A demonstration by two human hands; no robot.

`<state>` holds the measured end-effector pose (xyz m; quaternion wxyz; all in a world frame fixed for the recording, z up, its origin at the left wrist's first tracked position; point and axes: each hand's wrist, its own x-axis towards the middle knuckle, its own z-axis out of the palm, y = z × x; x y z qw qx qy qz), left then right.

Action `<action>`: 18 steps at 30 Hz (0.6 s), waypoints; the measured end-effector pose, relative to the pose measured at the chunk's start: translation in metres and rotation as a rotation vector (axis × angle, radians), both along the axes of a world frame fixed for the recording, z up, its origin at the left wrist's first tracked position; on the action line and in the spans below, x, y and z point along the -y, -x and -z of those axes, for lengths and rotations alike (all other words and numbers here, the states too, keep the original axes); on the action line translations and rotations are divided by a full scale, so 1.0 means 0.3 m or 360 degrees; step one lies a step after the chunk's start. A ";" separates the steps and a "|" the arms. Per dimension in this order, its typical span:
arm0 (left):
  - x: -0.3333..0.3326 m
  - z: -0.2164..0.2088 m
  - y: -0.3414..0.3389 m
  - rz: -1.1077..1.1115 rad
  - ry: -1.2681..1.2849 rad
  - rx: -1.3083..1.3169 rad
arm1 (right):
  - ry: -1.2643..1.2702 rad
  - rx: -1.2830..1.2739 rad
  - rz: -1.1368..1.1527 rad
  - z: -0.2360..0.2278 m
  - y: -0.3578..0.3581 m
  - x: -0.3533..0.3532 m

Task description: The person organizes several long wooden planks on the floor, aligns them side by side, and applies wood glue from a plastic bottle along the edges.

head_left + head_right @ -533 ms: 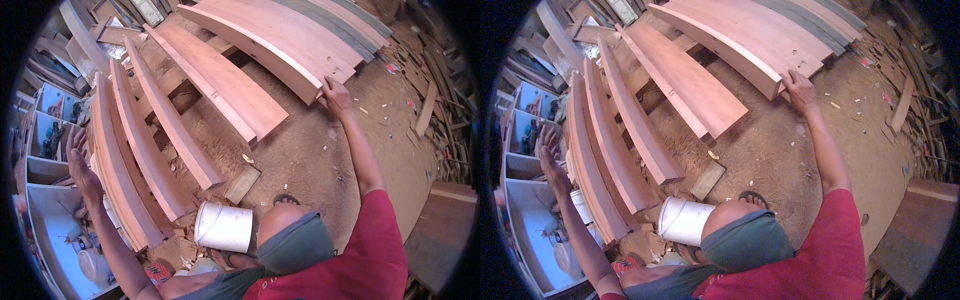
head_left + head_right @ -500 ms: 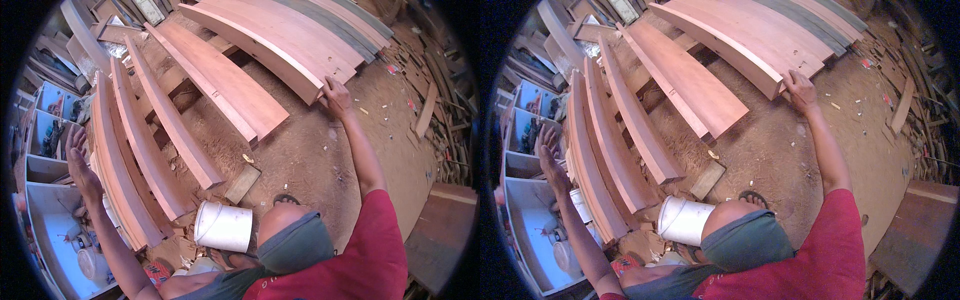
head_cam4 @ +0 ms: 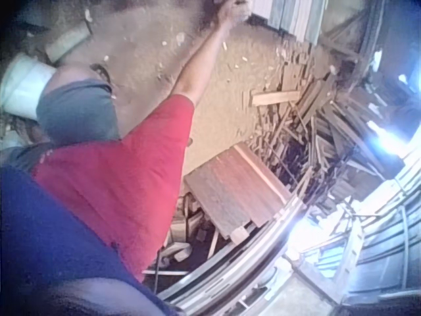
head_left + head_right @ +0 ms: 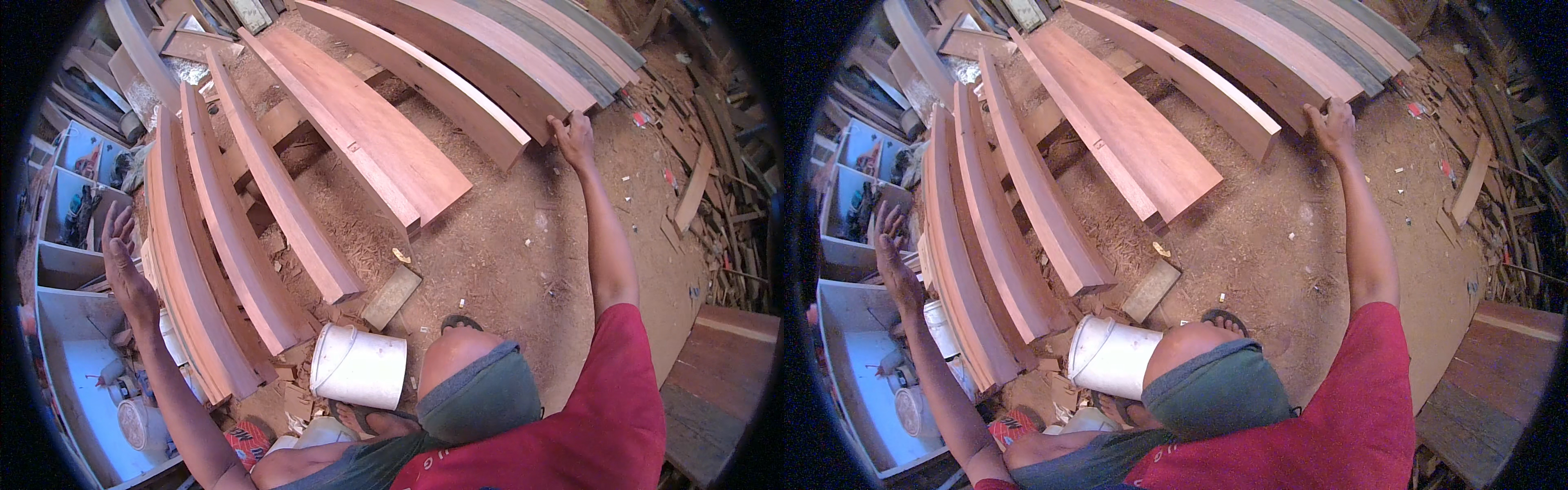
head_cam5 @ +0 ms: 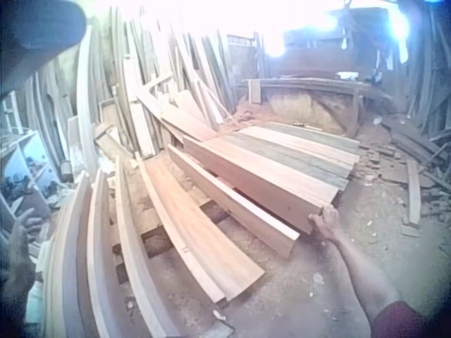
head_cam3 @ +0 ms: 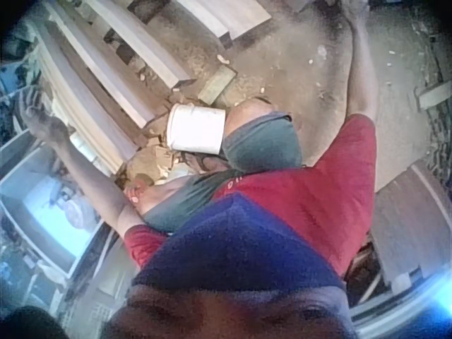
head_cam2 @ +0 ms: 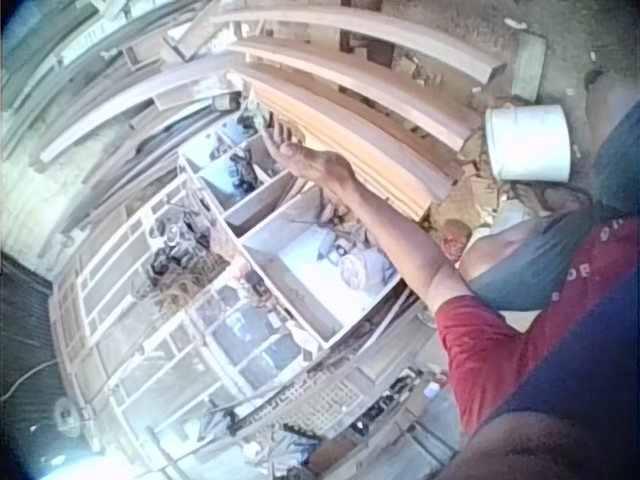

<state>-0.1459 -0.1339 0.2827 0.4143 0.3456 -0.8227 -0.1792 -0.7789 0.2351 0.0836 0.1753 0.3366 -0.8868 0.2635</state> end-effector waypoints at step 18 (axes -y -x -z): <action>0.021 0.038 0.072 0.0034 -0.0027 0.0156 | -0.0630 -0.0415 -0.0241 0.055 0.027 -0.120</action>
